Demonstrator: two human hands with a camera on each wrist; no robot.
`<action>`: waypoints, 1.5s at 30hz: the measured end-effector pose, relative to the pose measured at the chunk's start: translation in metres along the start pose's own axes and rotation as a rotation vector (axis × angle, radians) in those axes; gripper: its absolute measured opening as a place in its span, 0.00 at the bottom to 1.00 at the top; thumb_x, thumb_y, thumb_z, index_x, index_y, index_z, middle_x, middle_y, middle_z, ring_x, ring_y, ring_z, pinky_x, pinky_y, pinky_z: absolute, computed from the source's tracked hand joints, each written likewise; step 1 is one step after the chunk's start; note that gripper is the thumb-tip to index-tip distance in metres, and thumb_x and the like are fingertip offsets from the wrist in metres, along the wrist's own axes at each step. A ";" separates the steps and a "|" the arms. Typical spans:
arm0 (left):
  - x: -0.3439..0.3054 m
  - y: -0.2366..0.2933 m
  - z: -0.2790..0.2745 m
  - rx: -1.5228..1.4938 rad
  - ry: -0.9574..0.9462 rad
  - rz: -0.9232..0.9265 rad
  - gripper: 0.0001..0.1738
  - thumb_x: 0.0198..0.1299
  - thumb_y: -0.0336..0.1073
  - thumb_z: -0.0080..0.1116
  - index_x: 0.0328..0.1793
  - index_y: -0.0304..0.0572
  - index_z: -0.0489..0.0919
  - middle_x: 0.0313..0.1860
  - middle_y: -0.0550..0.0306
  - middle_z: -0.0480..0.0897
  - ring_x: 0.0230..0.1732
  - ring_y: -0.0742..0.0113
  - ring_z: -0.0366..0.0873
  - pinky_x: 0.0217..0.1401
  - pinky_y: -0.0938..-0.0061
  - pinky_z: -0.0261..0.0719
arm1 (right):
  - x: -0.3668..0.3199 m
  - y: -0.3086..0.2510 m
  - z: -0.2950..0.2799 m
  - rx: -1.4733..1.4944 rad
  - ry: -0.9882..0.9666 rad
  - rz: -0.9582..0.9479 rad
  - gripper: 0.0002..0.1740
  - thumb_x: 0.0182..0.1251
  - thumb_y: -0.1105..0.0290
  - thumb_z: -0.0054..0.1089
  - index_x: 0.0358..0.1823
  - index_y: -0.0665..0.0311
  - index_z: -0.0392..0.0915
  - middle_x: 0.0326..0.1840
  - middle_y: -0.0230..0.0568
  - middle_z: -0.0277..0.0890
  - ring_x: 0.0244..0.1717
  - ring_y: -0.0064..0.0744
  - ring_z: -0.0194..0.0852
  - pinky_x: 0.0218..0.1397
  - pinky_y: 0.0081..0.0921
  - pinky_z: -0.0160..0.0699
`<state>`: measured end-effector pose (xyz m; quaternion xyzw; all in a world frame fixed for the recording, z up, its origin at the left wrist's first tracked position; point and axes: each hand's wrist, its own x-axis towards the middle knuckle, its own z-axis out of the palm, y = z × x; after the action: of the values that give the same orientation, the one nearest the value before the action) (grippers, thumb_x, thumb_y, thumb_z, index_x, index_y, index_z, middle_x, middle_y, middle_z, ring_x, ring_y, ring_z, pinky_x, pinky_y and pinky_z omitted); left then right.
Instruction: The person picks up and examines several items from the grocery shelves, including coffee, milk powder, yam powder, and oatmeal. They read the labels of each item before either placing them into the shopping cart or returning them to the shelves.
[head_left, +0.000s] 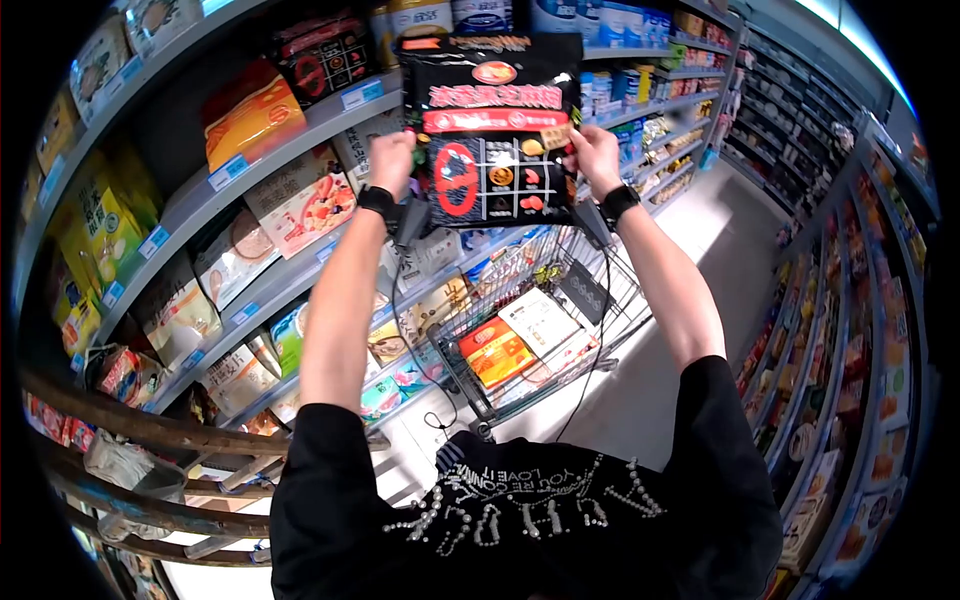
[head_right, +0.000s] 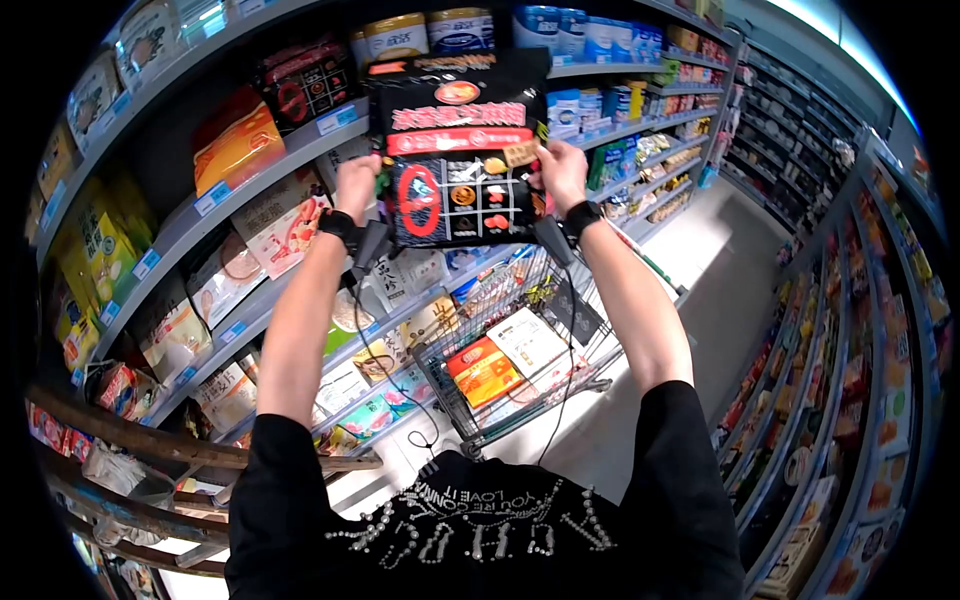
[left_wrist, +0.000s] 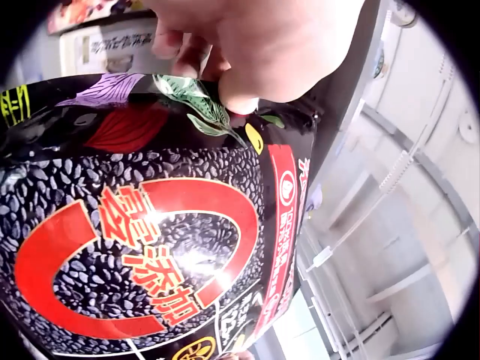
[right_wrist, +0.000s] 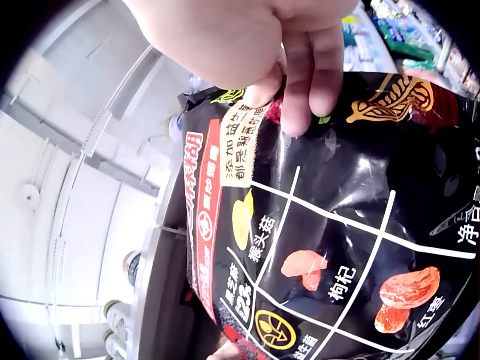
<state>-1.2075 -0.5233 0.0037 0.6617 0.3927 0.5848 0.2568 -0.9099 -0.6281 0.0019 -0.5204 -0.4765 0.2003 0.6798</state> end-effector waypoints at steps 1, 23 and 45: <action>0.012 0.005 -0.022 0.126 0.075 -0.003 0.14 0.51 0.39 0.52 0.22 0.33 0.78 0.15 0.58 0.75 0.22 0.73 0.71 0.27 0.74 0.67 | 0.008 -0.014 0.023 0.005 -0.027 -0.033 0.11 0.58 0.71 0.51 0.23 0.72 0.70 0.15 0.37 0.69 0.11 0.24 0.70 0.10 0.19 0.63; 0.218 0.054 -0.230 0.074 0.271 -0.069 0.09 0.42 0.30 0.46 0.19 0.27 0.70 0.16 0.52 0.70 0.13 0.68 0.66 0.12 0.72 0.58 | 0.200 -0.129 0.340 -0.491 0.058 -0.475 0.12 0.52 0.65 0.53 0.33 0.66 0.76 0.31 0.52 0.75 0.35 0.48 0.75 0.42 0.34 0.72; 0.226 0.015 -0.193 0.056 0.073 -0.229 0.06 0.52 0.24 0.41 0.36 0.33 0.69 0.31 0.56 0.73 0.31 0.69 0.75 0.33 0.79 0.75 | 0.192 -0.084 0.349 -0.375 -0.286 -0.601 0.32 0.49 0.64 0.53 0.55 0.72 0.56 0.55 0.67 0.53 0.56 0.59 0.53 0.60 0.35 0.55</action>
<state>-1.3904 -0.3696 0.1801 0.5976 0.4910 0.5643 0.2888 -1.1382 -0.3325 0.1631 -0.4396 -0.7262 -0.0283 0.5279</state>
